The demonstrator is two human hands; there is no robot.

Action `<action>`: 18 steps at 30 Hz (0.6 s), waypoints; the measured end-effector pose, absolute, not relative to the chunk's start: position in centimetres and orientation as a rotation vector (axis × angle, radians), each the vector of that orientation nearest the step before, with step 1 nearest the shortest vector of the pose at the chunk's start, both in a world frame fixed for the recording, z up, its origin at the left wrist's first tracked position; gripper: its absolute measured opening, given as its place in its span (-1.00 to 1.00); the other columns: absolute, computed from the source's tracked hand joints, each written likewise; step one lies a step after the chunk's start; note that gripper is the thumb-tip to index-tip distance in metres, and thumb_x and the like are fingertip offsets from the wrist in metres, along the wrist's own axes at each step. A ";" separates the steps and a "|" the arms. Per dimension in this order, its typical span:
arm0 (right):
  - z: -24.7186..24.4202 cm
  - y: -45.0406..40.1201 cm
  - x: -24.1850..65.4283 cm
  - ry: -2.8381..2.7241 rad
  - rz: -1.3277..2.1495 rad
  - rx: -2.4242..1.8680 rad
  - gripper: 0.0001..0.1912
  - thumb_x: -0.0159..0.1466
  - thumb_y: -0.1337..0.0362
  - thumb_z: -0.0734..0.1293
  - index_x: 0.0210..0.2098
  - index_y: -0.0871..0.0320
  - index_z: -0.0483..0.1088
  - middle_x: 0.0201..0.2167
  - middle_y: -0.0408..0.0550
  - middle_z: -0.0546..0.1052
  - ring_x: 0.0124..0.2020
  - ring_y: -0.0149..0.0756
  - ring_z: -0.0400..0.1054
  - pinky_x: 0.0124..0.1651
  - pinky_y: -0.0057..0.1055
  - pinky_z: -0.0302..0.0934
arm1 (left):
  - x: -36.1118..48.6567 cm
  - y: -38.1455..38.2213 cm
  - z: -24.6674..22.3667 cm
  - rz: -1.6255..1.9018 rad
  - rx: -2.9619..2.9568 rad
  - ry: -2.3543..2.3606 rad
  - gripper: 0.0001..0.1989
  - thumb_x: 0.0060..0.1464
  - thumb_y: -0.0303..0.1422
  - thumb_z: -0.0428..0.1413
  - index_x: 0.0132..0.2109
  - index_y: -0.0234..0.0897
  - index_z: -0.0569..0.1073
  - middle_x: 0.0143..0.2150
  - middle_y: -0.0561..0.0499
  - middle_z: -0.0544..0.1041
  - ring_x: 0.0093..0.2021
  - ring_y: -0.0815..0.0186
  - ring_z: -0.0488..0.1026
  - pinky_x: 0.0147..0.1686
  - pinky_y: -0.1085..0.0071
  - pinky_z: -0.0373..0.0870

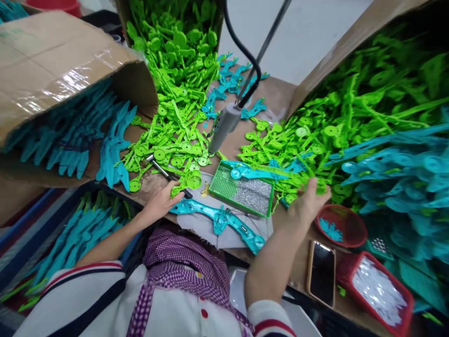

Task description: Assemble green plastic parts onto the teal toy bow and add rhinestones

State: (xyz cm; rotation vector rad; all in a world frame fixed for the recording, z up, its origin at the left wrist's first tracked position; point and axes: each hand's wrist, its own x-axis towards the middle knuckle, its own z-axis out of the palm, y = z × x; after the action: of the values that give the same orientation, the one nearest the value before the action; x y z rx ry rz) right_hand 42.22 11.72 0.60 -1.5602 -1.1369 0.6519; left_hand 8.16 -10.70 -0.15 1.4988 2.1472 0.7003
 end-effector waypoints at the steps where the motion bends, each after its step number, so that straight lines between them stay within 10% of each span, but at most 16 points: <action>1: 1.1 11.9 42.8 -1.111 0.498 -1.654 -0.21 0.11 -0.16 0.33 0.21 0.07 0.13 0.23 0.22 0.21 0.28 0.00 0.19 0.12 -0.04 0.33 | 8.4 -10.5 -0.2 0.676 1.476 2.131 -0.58 0.19 -0.09 -0.01 0.04 -0.24 0.46 -0.41 0.02 0.55 -0.35 0.16 0.52 -0.32 0.34 0.36; 4: 2.6 9.7 41.4 -1.145 0.269 -1.637 -0.22 0.09 -0.02 0.39 0.20 0.22 0.20 0.28 0.33 0.18 0.35 0.02 0.06 0.38 -0.04 0.00 | 9.1 -9.8 -0.2 0.697 1.456 2.088 -0.62 0.20 -0.11 -0.07 -0.05 -0.23 0.48 -0.43 0.03 0.52 -0.38 0.21 0.47 -0.34 0.38 0.31; 7: 2.3 4.6 36.5 -1.424 0.647 -1.366 -0.53 0.23 -0.04 0.26 0.00 0.12 0.38 0.01 0.14 0.47 0.06 -0.10 0.39 0.20 -0.01 0.24 | 9.5 -9.6 -0.1 0.702 1.446 2.023 -0.66 0.19 -0.12 -0.08 -0.14 -0.22 0.47 -0.49 0.08 0.45 -0.44 0.25 0.42 -0.40 0.41 0.26; 12: -0.1 -2.2 29.5 -1.618 1.400 -1.056 -0.51 0.22 -0.02 0.33 0.08 0.01 0.38 0.07 0.07 0.49 -0.13 -0.20 0.47 -0.07 -0.17 0.40 | 10.6 -10.1 0.3 0.643 1.507 1.841 -0.72 0.18 -0.12 -0.03 -0.31 -0.19 0.43 -0.52 0.10 0.41 -0.46 0.29 0.38 -0.44 0.45 0.21; 18: 0.8 -0.9 32.8 -1.475 1.333 -1.207 -0.67 0.08 0.06 0.46 -0.18 0.00 0.48 -0.23 -0.08 0.55 -0.24 -0.27 0.45 -0.26 -0.34 0.39 | 12.8 -9.6 1.2 0.852 1.579 1.593 -0.68 0.22 -0.15 0.03 0.00 -0.21 0.46 -0.30 0.01 0.51 -0.30 0.27 0.46 -0.27 0.41 0.38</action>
State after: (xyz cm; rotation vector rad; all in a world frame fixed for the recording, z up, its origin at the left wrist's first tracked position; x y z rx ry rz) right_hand 32.80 -0.86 0.80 -1.2066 -1.4749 1.3332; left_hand 12.84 -9.62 1.20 1.5787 1.5932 0.8518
